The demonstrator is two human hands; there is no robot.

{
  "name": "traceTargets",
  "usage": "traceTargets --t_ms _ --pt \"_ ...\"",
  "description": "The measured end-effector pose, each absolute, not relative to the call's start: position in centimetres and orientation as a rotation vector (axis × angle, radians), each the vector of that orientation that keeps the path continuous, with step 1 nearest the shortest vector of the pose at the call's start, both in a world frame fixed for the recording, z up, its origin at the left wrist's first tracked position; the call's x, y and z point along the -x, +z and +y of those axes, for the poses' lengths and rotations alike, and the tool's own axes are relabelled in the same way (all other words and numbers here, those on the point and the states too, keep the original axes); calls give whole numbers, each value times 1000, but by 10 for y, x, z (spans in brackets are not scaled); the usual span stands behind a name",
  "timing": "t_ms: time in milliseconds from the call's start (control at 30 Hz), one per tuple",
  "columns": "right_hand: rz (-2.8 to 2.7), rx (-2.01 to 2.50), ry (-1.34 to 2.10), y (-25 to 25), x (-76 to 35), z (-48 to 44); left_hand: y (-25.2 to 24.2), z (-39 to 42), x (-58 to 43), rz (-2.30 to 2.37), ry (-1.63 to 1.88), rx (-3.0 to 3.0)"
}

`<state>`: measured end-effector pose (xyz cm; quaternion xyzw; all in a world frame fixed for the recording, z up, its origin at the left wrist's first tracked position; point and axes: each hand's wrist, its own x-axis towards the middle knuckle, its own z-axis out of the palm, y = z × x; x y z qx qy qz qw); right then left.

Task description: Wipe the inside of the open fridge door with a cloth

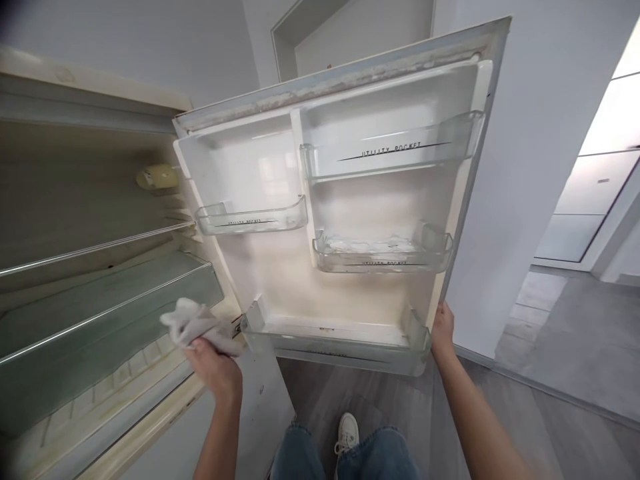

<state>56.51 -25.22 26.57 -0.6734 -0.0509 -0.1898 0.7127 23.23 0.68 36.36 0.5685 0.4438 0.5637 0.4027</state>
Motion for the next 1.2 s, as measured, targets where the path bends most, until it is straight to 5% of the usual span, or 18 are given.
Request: traceTargets --t_ms 1200 --pt "-134 1493 -402 263 -567 -252 161 -14 -293 791 1553 -1913"
